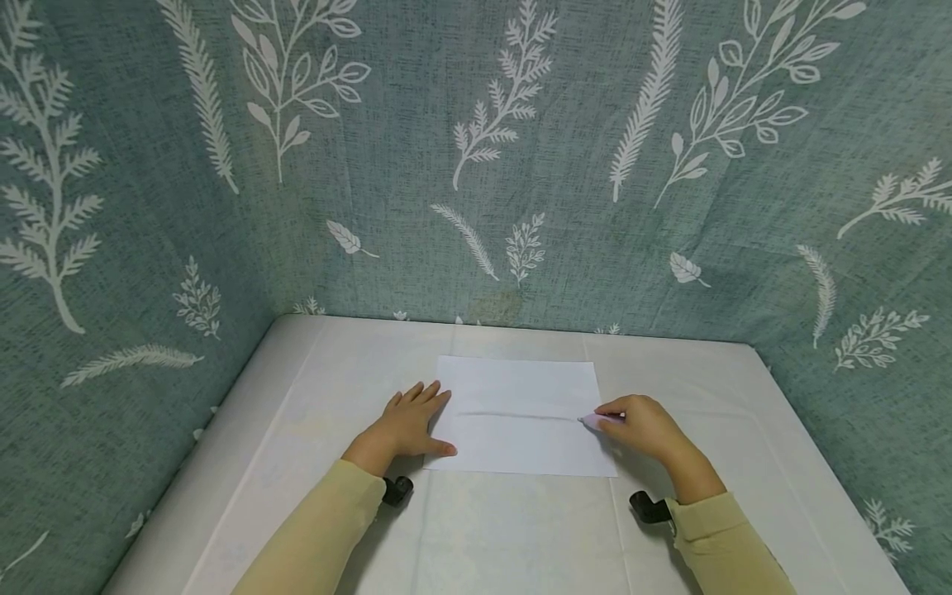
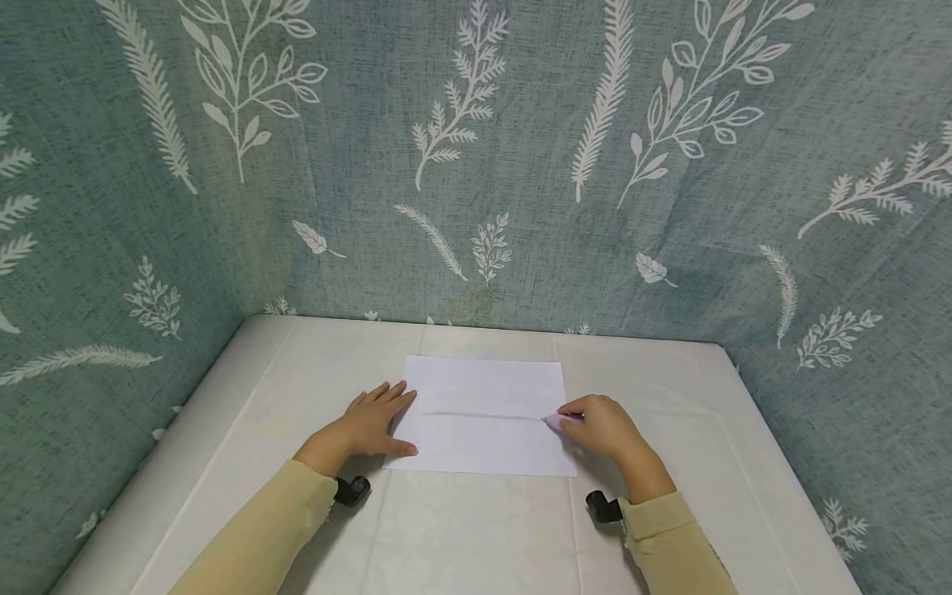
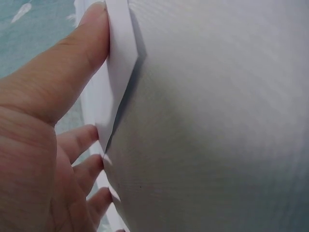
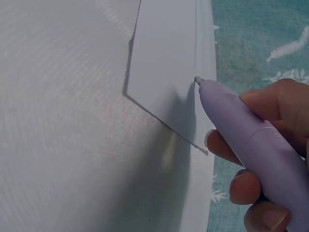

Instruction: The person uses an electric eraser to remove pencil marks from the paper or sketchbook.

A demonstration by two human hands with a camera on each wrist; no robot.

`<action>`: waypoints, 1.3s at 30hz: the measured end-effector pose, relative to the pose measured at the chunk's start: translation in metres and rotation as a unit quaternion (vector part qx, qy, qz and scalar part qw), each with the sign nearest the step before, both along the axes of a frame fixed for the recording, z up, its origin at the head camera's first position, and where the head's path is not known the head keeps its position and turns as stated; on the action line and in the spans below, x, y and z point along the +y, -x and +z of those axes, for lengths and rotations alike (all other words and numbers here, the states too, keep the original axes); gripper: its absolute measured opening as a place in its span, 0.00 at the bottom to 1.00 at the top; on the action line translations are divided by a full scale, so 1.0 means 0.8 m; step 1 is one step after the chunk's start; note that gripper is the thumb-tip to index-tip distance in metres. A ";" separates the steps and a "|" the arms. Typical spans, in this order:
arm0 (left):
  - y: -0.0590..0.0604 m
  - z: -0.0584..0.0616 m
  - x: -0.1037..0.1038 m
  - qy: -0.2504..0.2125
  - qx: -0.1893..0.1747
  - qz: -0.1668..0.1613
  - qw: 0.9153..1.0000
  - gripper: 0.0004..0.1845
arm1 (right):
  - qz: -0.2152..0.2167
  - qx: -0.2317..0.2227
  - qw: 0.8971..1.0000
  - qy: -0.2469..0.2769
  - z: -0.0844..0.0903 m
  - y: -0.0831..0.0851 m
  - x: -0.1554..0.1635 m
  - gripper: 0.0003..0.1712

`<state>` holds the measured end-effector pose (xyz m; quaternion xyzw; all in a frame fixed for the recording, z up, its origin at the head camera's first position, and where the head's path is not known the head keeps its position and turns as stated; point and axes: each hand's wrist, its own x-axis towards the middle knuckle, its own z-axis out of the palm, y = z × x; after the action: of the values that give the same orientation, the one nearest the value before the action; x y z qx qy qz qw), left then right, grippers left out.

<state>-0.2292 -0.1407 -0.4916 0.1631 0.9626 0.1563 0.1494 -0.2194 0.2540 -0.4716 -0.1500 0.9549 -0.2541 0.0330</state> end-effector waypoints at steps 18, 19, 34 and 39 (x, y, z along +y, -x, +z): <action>-0.001 0.001 0.000 0.003 0.008 -0.001 1.000 0.56 | -0.003 -0.006 1.000 -0.001 0.000 0.002 -0.003 0.12; -0.001 0.000 0.000 0.003 0.008 -0.001 1.000 0.56 | -0.002 -0.005 1.000 -0.002 0.000 0.002 -0.003 0.12; 0.002 0.002 -0.001 0.009 -0.001 -0.005 1.000 0.56 | -0.020 -0.008 1.000 -0.006 0.005 0.004 -0.003 0.11; 0.002 0.002 -0.001 0.009 -0.003 -0.006 1.000 0.56 | -0.028 -0.018 0.999 -0.004 0.006 0.003 -0.002 0.11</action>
<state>-0.2306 -0.1415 -0.4901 0.1672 0.9626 0.1473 0.1543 -0.2218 0.2522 -0.4665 -0.1181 0.9591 -0.2536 0.0434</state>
